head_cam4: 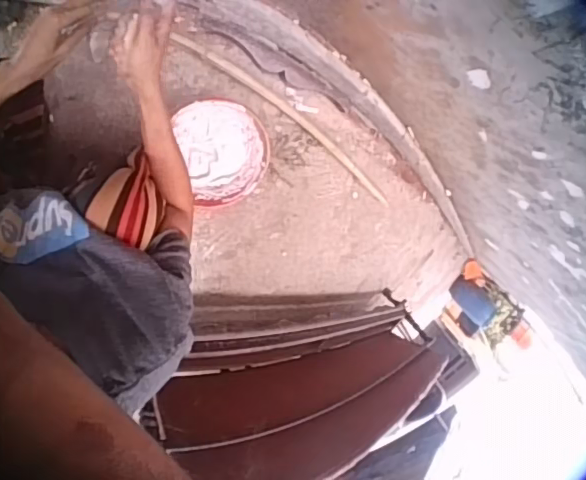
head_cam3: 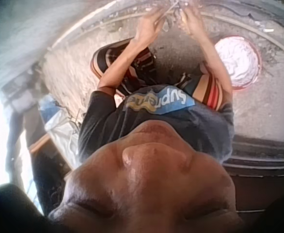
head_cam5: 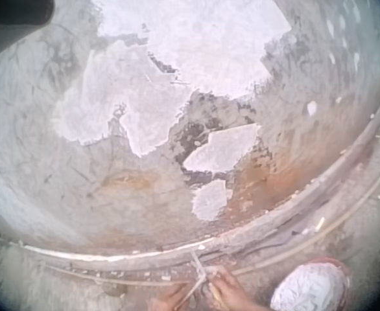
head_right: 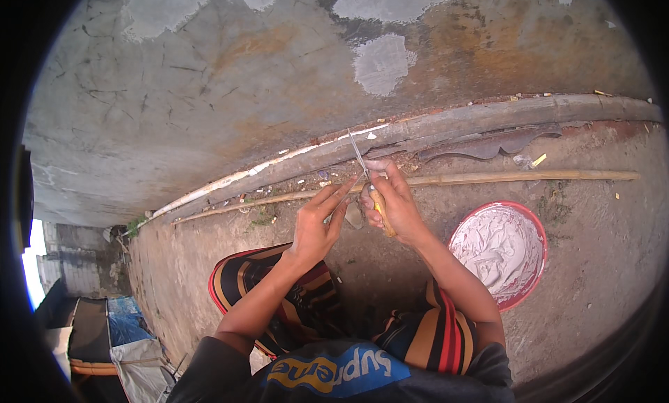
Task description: The person applies white plaster to a concrete wall using a putty knife and a rectangular trowel. They repeatedly scoop plaster from a red bucket, spread it onto the wall, and smooth the surface in small sections.
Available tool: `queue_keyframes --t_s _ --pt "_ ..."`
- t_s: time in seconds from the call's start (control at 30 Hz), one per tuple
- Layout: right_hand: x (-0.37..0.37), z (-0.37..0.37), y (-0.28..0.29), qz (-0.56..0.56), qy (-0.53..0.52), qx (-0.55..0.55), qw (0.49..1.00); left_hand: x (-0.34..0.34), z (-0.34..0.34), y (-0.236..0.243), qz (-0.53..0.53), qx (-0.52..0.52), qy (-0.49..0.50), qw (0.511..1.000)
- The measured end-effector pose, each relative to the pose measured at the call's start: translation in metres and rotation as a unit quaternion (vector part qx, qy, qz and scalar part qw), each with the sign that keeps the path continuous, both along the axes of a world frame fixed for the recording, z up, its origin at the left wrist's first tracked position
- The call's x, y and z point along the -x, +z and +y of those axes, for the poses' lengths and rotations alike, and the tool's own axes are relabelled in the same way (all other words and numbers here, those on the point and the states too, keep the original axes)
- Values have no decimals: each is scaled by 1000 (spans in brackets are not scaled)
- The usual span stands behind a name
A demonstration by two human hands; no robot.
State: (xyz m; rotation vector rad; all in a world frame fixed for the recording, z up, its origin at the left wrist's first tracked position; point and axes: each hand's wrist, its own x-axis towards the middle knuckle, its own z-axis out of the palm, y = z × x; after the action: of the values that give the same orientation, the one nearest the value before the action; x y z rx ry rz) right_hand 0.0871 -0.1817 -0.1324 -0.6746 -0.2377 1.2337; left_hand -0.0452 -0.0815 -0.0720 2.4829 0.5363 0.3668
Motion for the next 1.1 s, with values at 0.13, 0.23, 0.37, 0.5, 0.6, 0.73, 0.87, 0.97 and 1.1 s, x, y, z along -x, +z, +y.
queue_keyframes --t_s 0.13,0.23,0.37,0.5,0.6,0.73,0.87,0.97,1.1 --pt "9 0 0 12 -5 -31 999 -1 1 2 0 6 21 1000" --pt "5 -3 0 26 3 -29 999 -1 -4 -2 -6 -9 10 1000" --pt "16 -6 5 36 14 -20 999 -3 8 3 -2 -15 41 999" --pt "7 0 -3 43 8 -10 999 -1 0 -7 -37 -37 15 998" --pt "13 -4 -2 42 15 -10 999 -2 7 -4 -45 -55 20 997" --pt "15 -8 2 82 78 -13 993 -7 31 -3 -38 -91 74 992" --pt "-5 -7 -12 199 147 -69 966 -5 46 4 7 -77 112 991" --pt "-13 -3 -19 207 118 -88 967 -5 37 9 9 -87 100 991" --pt "-11 -2 -9 49 46 -22 997 -1 9 0 12 -127 22 992"
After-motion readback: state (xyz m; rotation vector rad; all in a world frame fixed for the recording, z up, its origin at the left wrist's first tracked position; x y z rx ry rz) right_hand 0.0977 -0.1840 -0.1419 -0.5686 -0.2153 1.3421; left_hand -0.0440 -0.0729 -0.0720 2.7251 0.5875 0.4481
